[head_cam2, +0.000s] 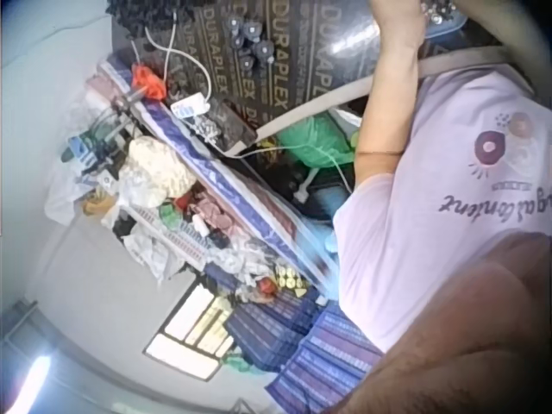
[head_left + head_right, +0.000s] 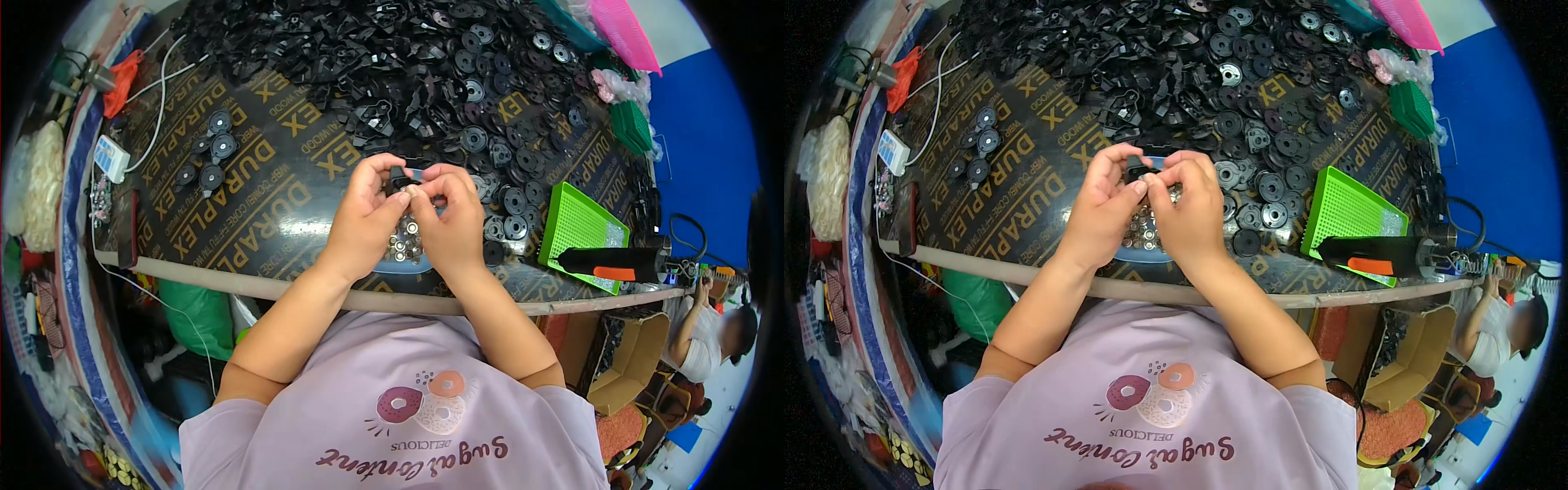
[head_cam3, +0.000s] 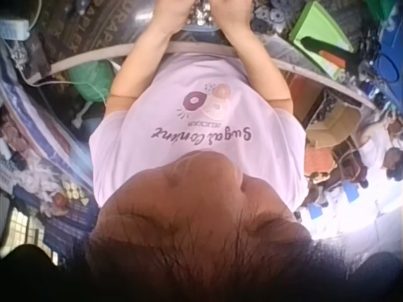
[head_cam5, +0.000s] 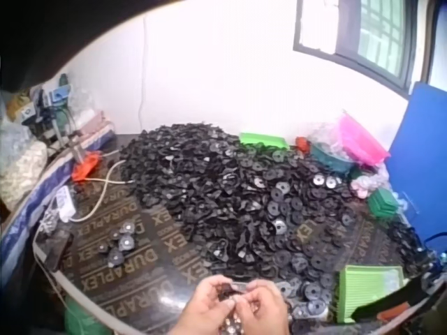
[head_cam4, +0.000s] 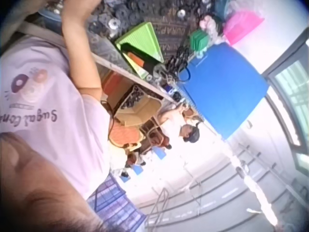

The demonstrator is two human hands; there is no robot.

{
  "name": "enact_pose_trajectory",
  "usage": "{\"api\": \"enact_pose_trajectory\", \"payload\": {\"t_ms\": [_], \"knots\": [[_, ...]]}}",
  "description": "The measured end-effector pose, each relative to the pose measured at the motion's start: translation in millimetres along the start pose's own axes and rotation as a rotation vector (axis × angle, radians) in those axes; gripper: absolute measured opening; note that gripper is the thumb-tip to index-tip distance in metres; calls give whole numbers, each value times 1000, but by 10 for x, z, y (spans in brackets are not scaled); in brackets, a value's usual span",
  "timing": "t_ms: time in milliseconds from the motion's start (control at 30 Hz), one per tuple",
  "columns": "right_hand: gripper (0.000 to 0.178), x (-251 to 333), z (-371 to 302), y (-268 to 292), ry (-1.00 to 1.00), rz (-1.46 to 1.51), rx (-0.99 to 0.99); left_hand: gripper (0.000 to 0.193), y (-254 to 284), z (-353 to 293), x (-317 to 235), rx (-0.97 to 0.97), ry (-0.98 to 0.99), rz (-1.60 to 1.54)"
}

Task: Assembling small plastic toy components using an electric screwdriver at a factory workbench.

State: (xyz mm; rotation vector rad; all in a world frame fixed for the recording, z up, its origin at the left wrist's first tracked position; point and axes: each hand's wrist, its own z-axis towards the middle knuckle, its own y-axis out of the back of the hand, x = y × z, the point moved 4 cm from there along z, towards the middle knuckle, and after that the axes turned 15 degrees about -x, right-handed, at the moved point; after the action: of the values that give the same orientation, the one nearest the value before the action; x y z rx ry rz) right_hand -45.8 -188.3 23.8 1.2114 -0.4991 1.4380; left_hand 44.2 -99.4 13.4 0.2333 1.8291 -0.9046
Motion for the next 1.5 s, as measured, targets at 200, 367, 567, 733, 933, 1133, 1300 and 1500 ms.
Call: {"api": "enact_pose_trajectory", "payload": {"t_ms": [200,367,567,733,933,1133,1300,1500], "knots": [[8,-157,186,242,-112,188,83,33,95,-19,-53,-21,176,-46],[19,-260,493,728,158,-373,81,31,170,17,20,-111,319,-85],[23,-241,387,529,239,-539,138,33,51,-36,81,-24,346,-218],[24,-259,461,516,249,-631,121,36,5,-60,43,-37,384,-163],[29,-375,545,740,-325,-39,191,36,-33,-113,62,32,411,-110],[17,-165,370,700,-457,545,280,22,-99,-101,157,161,445,-121],[20,111,406,703,177,260,406,21,-225,-120,126,185,594,-200],[46,392,318,662,468,-107,178,13,-142,-68,167,97,355,-76]]}}
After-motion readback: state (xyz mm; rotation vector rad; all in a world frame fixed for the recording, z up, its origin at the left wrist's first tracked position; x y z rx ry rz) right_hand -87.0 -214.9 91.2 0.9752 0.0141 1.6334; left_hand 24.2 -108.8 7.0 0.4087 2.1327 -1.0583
